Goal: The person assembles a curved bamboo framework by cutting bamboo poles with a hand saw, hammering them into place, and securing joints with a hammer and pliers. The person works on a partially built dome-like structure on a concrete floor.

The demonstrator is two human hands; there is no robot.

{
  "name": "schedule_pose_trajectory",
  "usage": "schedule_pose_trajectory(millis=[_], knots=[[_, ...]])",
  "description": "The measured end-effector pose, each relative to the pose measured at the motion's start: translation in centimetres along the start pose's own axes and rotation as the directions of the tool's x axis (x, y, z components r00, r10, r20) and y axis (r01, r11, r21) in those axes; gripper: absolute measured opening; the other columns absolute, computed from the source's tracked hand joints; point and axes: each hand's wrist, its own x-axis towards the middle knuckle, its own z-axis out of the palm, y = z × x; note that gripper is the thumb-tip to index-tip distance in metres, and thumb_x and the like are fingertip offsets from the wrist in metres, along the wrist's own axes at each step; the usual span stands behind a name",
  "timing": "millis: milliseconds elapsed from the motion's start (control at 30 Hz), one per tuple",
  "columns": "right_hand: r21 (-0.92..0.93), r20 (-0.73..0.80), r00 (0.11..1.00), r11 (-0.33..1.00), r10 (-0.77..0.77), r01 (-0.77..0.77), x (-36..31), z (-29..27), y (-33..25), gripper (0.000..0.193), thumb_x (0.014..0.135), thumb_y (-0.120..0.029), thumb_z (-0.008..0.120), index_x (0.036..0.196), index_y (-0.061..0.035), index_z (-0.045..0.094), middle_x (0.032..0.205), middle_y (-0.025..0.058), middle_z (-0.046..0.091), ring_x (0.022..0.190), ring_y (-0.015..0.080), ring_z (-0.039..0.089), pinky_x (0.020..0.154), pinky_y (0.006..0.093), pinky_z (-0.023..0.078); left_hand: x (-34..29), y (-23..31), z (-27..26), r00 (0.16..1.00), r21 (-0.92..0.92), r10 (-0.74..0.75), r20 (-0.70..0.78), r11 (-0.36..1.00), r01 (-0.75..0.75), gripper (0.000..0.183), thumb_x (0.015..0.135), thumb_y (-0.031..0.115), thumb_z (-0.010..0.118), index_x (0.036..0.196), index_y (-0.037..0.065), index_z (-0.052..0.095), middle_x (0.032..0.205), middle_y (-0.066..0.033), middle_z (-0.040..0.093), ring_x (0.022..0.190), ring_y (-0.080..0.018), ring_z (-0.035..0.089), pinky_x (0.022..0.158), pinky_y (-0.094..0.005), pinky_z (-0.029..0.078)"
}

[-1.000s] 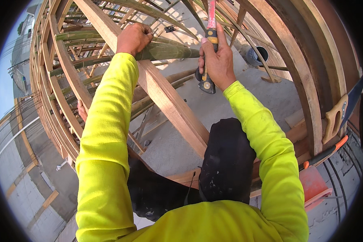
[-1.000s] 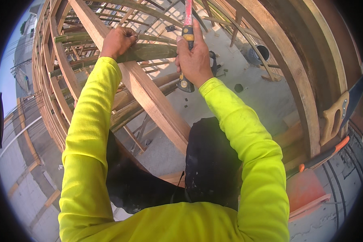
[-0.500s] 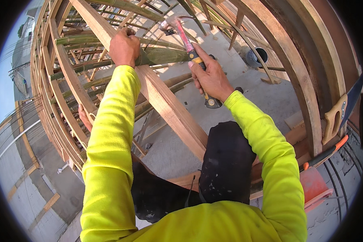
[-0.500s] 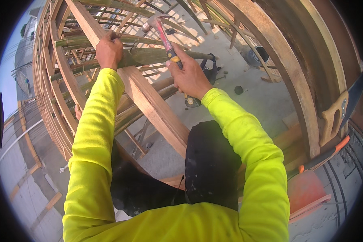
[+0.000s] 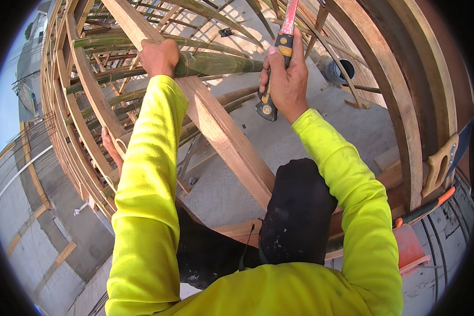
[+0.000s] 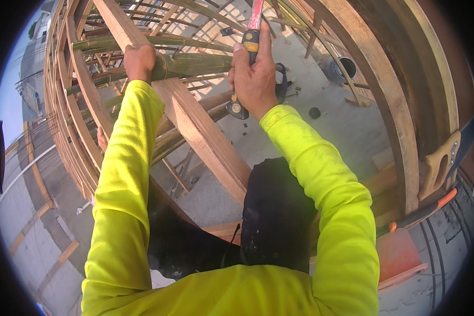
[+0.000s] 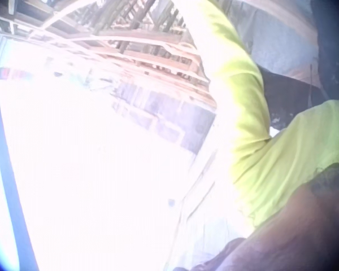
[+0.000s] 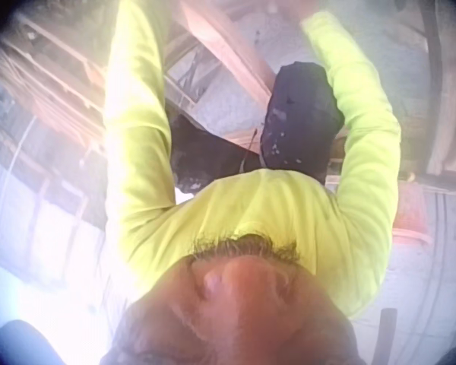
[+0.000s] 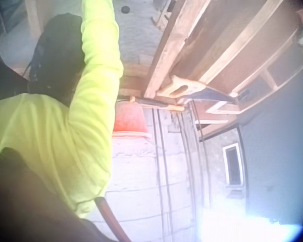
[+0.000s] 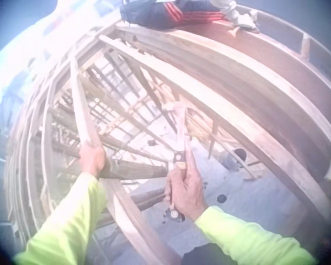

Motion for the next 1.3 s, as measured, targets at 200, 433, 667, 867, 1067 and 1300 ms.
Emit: schedule_pose_trajectory(millis=[200, 433, 667, 867, 1067, 1300], knots=[[-0.385, 0.424, 0.81, 0.89, 0.405, -0.244, -0.2, -1.2, -1.0, 0.064, 0.104, -0.022, 0.053, 0.159, -0.0101, 0.023, 0.072, 0.0011, 0.052, 0.053, 0.0082, 0.052, 0.044, 0.0248, 0.045, 0.4, -0.2, -0.1, 0.996, -0.022, 0.039, -0.079, 0.999, -0.041, 0.056, 0.079, 0.018, 0.057, 0.128, -0.009, 0.05, 0.131, -0.0346, 0.053, 0.121, -0.0498, 0.054, 0.107, -0.0477, 0.041], [-0.206, 0.279, 0.903, 0.939, 0.326, -0.275, -1.2, -0.1, 0.8, 0.068, 0.103, -0.019, 0.054, 0.161, -0.0135, 0.018, 0.072, 0.0014, 0.051, 0.051, 0.0084, 0.05, 0.043, 0.0269, 0.045, -0.2, 1.3, -0.6, 0.998, -0.021, 0.018, -0.064, 1.0, -0.019, 0.053, 0.082, 0.017, 0.057, 0.127, -0.008, 0.047, 0.131, -0.033, 0.054, 0.122, -0.0473, 0.054, 0.107, -0.0484, 0.041], [-0.048, 0.101, 0.992, 0.996, 0.08, -0.076, 1.6, -0.2, -2.2, 0.067, 0.101, -0.016, 0.053, 0.159, -0.0084, 0.019, 0.07, 0.001, 0.052, 0.049, 0.0108, 0.051, 0.044, 0.0288, 0.045, -0.7, 1.0, -0.4, 0.998, -0.054, 0.003, -0.067, 0.999, -0.007, 0.055, 0.082, 0.017, 0.057, 0.13, -0.007, 0.045, 0.135, -0.0298, 0.053, 0.124, -0.0474, 0.053, 0.106, -0.0488, 0.043], [-0.413, 0.44, 0.725, 0.836, 0.53, -0.36, -1.2, -1.1, 0.5, 0.064, 0.103, -0.017, 0.054, 0.158, -0.0086, 0.023, 0.073, 0.0021, 0.053, 0.051, 0.0105, 0.053, 0.043, 0.0264, 0.045, -0.1, 0.7, -0.4, 0.998, -0.065, -0.006, -0.062, 0.998, 0.001, 0.063, 0.083, 0.017, 0.057, 0.138, -0.008, 0.041, 0.139, -0.0312, 0.05, 0.126, -0.0464, 0.052, 0.108, -0.0477, 0.042], [0.116, -0.095, 0.994, 0.992, 0.049, -0.038, 0.9, 1.9, 0.7, 0.062, 0.104, -0.018, 0.051, 0.158, -0.0093, 0.023, 0.072, 0.002, 0.052, 0.051, 0.0103, 0.052, 0.044, 0.0271, 0.046, -0.5, 0.9, 0.0, 0.995, -0.052, 0.011, -0.095, 0.999, -0.016, 0.054, 0.083, 0.016, 0.056, 0.13, -0.008, 0.045, 0.131, -0.0303, 0.056, 0.122, -0.0475, 0.054, 0.107, -0.0484, 0.042], [-0.192, 0.283, 0.897, 0.936, 0.34, -0.294, 0.8, -0.9, -0.6, 0.064, 0.103, -0.019, 0.052, 0.157, -0.0034, 0.021, 0.069, 0.0034, 0.053, 0.049, 0.011, 0.052, 0.043, 0.0286, 0.046, -0.7, 0.3, -0.3, 0.995, -0.056, -0.001, -0.102, 0.998, -0.005, 0.048, 0.084, 0.017, 0.056, 0.125, -0.007, 0.047, 0.13, -0.0311, 0.057, 0.121, -0.0474, 0.055, 0.104, -0.0495, 0.044]])
